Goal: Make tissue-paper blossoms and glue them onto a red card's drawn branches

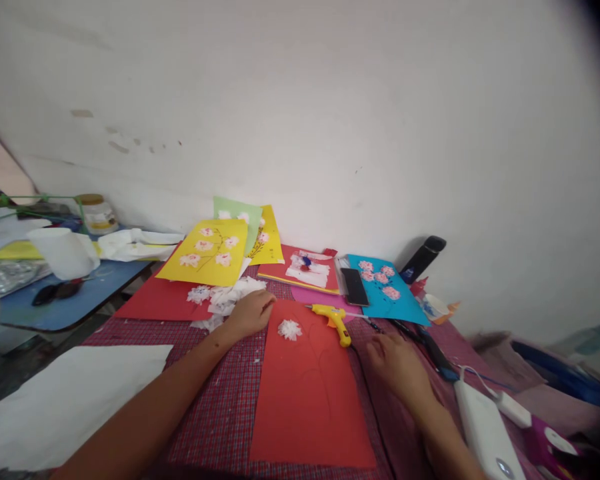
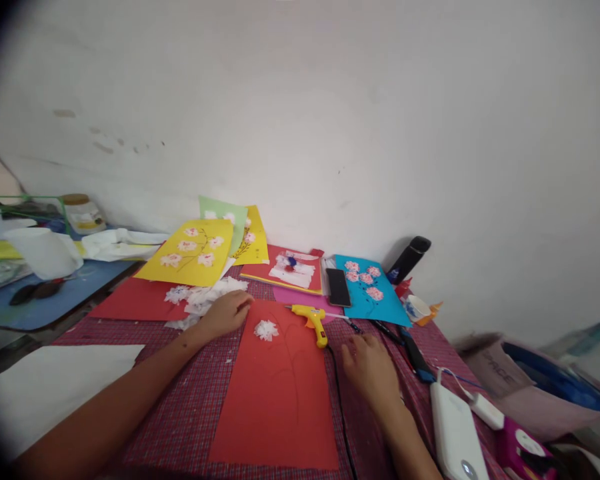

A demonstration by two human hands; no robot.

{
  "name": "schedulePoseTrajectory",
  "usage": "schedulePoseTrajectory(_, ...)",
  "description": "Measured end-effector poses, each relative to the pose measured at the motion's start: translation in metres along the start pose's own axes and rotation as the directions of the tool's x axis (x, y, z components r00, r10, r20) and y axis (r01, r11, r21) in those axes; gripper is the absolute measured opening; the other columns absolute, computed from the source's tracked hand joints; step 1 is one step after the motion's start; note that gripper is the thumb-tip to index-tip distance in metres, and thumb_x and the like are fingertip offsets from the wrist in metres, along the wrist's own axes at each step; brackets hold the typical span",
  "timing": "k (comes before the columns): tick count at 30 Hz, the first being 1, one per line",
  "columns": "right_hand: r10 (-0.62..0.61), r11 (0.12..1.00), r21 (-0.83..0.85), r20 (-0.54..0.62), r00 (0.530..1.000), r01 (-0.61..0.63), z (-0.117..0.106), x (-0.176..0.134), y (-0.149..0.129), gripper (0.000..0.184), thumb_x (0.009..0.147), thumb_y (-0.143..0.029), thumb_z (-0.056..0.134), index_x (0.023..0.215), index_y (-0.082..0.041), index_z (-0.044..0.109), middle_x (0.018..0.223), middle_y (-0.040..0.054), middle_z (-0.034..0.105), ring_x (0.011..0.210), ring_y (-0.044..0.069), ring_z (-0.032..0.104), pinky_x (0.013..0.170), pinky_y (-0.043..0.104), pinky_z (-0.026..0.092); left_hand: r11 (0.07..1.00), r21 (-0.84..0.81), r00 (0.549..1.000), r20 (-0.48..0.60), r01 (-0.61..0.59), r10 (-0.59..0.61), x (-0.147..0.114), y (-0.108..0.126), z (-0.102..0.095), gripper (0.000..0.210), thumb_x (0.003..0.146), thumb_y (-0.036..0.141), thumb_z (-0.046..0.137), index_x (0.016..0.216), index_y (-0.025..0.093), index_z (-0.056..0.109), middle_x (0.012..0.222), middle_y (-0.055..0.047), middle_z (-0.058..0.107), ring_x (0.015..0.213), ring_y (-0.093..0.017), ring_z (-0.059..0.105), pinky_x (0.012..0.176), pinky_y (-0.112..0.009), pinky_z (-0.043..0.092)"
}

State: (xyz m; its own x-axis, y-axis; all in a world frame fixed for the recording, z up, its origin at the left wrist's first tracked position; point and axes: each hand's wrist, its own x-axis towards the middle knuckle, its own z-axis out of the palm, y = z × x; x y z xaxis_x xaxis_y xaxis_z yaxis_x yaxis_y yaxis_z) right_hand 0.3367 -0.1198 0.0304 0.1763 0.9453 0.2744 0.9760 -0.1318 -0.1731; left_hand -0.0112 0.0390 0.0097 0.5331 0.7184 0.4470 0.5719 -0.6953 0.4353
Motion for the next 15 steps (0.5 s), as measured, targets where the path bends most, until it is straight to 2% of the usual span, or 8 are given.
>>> schedulePoseTrajectory(2,0.003,0.998,0.066,0.079,0.997,-0.008,0.001,0.01,-0.02,0.023,0.086,-0.035,0.05,0.092,-0.025,0.07,0.09,0.0104,0.075,0.083,0.027,0.068,0.068,0.033,0.045,0.995,-0.006,0.993,0.065,-0.103,0.103,-0.001,0.002,0.0,0.018,0.087,0.017,0.046,0.093,0.02,0.063,0.095,-0.007,0.067,0.093,-0.021,0.06,0.086,-0.033,0.045)
schedulePoseTrajectory(4,0.056,0.995,0.07,0.206,0.977,-0.072,0.005,0.024,-0.04,0.024,0.087,-0.035,0.048,0.09,-0.023,0.068,0.088,0.0093,0.075,0.078,0.025,0.069,0.062,0.031,0.041,0.981,-0.027,0.972,0.135,-0.192,0.194,-0.001,0.004,-0.002,0.018,0.084,0.017,0.05,0.094,0.02,0.064,0.098,-0.007,0.067,0.097,-0.022,0.06,0.091,-0.034,0.044)
schedulePoseTrajectory(5,0.1,0.993,0.039,0.271,0.957,-0.114,0.007,0.031,-0.048,0.023,0.086,-0.034,0.049,0.087,-0.022,0.068,0.088,0.0099,0.075,0.078,0.026,0.069,0.061,0.03,0.04,0.974,-0.041,0.96,0.164,-0.221,0.225,-0.002,0.005,-0.003,0.017,0.083,0.018,0.051,0.093,0.021,0.065,0.098,-0.006,0.068,0.098,-0.022,0.06,0.093,-0.034,0.044)
schedulePoseTrajectory(7,0.115,0.991,0.027,0.317,0.941,-0.13,0.012,0.044,-0.059,0.018,0.082,-0.031,0.052,0.083,-0.021,0.067,0.086,0.0107,0.075,0.077,0.025,0.069,0.06,0.029,0.039,0.969,-0.072,0.949,0.196,-0.237,0.247,-0.001,0.006,-0.006,0.016,0.083,0.02,0.053,0.091,0.021,0.067,0.097,-0.006,0.068,0.098,-0.022,0.061,0.094,-0.035,0.044)
schedulePoseTrajectory(11,0.147,0.986,0.024,0.326,0.934,-0.164,0.019,0.06,-0.061,0.018,0.077,-0.028,0.055,0.085,-0.017,0.067,0.087,0.0149,0.075,0.075,0.026,0.069,0.057,0.029,0.036,0.973,-0.112,0.951,0.212,-0.204,0.224,0.0,0.006,-0.01,0.015,0.083,0.024,0.054,0.088,0.022,0.068,0.095,-0.005,0.069,0.096,-0.021,0.062,0.093,-0.034,0.045)
schedulePoseTrajectory(13,0.157,0.983,0.037,0.325,0.933,-0.178,0.022,0.061,-0.057,0.021,0.079,-0.03,0.052,0.086,-0.017,0.067,0.085,0.0135,0.074,0.072,0.025,0.068,0.055,0.028,0.035,0.973,-0.105,0.95,0.217,-0.206,0.225,0.001,0.005,-0.01,0.016,0.084,0.024,0.053,0.087,0.022,0.068,0.095,-0.006,0.069,0.096,-0.021,0.062,0.093,-0.033,0.046)
schedulePoseTrajectory(15,0.159,0.969,0.136,0.289,0.944,-0.205,0.024,0.061,-0.052,0.021,0.081,-0.032,0.049,0.085,-0.018,0.065,0.08,0.0096,0.073,0.067,0.022,0.066,0.052,0.027,0.034,0.975,-0.09,0.954,0.202,-0.205,0.22,0.001,0.003,-0.008,0.016,0.084,0.024,0.053,0.086,0.022,0.069,0.093,-0.005,0.069,0.094,-0.02,0.063,0.092,-0.033,0.046)
